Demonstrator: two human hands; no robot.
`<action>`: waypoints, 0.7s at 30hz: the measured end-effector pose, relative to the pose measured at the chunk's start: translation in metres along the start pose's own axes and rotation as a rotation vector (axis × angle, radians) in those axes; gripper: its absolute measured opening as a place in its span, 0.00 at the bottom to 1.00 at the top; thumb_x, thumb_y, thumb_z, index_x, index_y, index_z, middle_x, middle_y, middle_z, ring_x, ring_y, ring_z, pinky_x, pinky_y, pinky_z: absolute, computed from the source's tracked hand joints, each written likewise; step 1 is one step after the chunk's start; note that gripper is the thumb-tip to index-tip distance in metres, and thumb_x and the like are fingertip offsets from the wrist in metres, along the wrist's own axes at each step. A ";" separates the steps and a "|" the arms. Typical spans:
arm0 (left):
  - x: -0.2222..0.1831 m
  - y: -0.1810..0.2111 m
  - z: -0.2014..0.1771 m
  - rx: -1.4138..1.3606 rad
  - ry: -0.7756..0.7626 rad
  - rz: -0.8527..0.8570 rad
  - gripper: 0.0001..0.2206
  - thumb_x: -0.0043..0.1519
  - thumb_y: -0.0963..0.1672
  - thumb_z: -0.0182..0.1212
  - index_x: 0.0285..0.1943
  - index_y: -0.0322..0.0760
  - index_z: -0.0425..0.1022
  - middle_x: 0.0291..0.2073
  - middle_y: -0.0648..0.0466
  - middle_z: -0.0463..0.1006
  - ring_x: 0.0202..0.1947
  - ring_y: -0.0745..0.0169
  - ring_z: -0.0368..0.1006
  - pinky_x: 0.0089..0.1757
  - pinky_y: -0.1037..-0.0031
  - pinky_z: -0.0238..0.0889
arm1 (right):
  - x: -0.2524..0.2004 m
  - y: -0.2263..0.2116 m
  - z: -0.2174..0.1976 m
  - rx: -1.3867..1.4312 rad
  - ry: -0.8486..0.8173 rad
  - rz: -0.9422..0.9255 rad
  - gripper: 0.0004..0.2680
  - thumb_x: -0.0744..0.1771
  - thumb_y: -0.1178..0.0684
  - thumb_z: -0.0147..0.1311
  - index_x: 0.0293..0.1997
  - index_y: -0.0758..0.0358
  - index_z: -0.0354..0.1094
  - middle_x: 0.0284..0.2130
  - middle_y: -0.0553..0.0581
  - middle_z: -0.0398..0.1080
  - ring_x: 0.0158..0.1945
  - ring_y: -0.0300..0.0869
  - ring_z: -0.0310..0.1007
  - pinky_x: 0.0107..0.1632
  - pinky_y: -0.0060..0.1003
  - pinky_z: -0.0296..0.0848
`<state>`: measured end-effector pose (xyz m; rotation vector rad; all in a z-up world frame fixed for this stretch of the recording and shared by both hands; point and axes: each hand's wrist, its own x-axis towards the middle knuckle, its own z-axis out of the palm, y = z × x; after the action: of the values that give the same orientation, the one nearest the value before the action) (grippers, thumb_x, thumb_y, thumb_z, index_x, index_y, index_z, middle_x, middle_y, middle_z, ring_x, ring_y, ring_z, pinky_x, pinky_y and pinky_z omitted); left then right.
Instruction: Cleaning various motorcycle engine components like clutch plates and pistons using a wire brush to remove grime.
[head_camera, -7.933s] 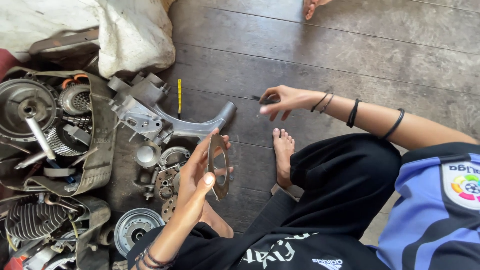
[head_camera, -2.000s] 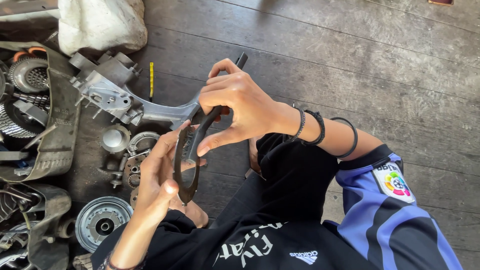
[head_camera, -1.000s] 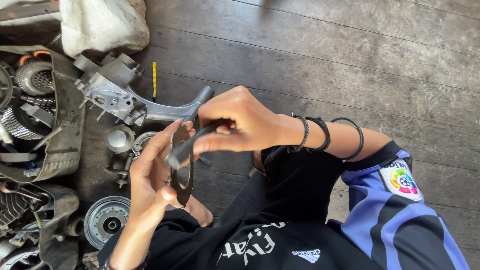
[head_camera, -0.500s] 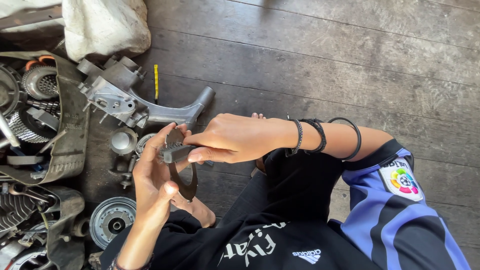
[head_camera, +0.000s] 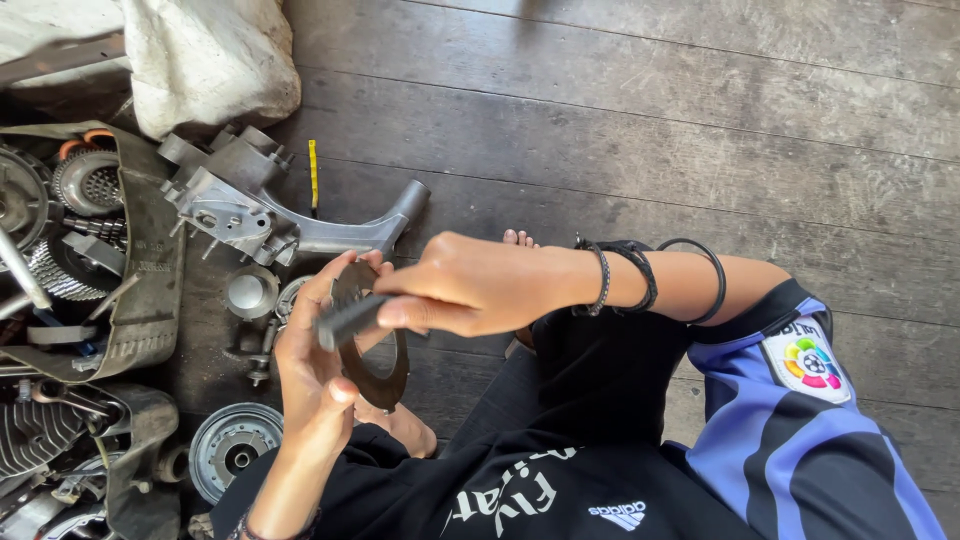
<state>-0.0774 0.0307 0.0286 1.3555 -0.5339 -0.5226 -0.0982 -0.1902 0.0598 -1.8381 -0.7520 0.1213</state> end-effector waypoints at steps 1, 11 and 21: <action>0.001 -0.001 0.000 0.000 0.001 0.001 0.52 0.51 0.68 0.65 0.72 0.31 0.56 0.67 0.36 0.65 0.67 0.39 0.67 0.60 0.44 0.72 | 0.000 -0.001 -0.001 0.000 -0.001 -0.001 0.11 0.71 0.52 0.42 0.40 0.69 0.68 0.14 0.56 0.64 0.11 0.43 0.55 0.20 0.36 0.56; 0.002 0.000 -0.004 -0.150 0.041 -0.049 0.57 0.49 0.71 0.66 0.73 0.28 0.54 0.67 0.37 0.65 0.67 0.40 0.67 0.57 0.48 0.73 | 0.001 0.003 -0.015 -0.062 0.123 -0.091 0.07 0.71 0.56 0.46 0.40 0.68 0.67 0.18 0.51 0.66 0.14 0.37 0.56 0.22 0.32 0.55; 0.000 0.002 -0.004 -0.005 -0.011 0.032 0.51 0.52 0.68 0.63 0.72 0.30 0.58 0.67 0.36 0.67 0.65 0.39 0.70 0.59 0.47 0.75 | 0.000 0.003 -0.007 -0.095 0.051 -0.060 0.08 0.71 0.55 0.46 0.41 0.70 0.69 0.16 0.55 0.67 0.12 0.43 0.57 0.21 0.35 0.57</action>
<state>-0.0751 0.0343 0.0300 1.3377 -0.5624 -0.5049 -0.0936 -0.1964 0.0602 -1.8993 -0.7876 -0.0001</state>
